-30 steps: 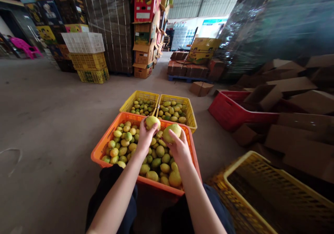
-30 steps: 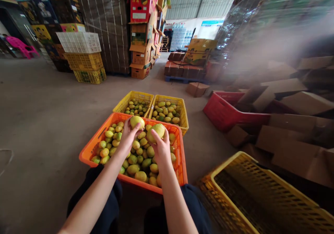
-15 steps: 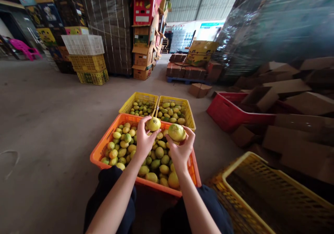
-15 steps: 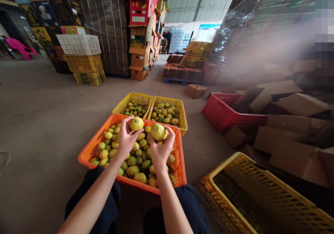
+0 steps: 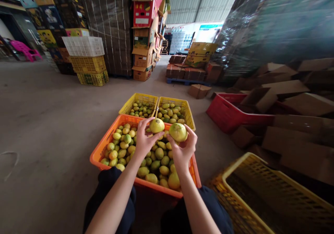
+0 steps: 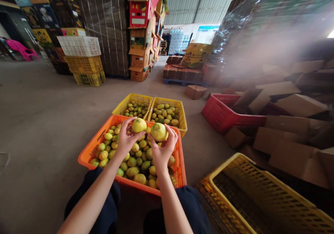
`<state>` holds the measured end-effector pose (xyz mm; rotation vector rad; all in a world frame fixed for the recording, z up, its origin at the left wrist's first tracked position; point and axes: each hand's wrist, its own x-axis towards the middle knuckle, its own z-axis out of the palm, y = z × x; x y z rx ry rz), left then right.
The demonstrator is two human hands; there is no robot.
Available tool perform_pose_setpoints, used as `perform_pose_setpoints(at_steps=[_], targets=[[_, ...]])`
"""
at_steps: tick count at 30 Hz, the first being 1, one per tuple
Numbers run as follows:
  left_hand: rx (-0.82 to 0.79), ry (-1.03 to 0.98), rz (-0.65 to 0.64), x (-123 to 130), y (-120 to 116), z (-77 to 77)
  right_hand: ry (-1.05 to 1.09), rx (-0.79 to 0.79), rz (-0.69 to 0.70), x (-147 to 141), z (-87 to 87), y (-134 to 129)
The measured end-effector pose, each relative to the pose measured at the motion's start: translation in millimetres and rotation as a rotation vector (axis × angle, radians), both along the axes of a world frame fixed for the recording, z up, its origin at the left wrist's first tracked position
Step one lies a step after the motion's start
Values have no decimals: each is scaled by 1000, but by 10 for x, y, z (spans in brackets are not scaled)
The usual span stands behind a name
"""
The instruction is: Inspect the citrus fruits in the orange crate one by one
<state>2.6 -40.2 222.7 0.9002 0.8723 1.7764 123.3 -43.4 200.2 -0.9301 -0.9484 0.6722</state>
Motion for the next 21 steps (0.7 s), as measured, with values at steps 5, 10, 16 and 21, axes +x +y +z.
perform_pose_setpoints(at_steps=[5,10,16,21], targets=[[-182,-352,-252,-76,90,-1,405,-113,262,20,81,37],[-299,-556,-394,-124,122,3,761,-349,514,67,108,105],[-246,-600,-427,-102,119,-10,792,-408,510,61,136,99],[-244,-560,-435,-125,143,-37,896,-520,441,33,157,118]])
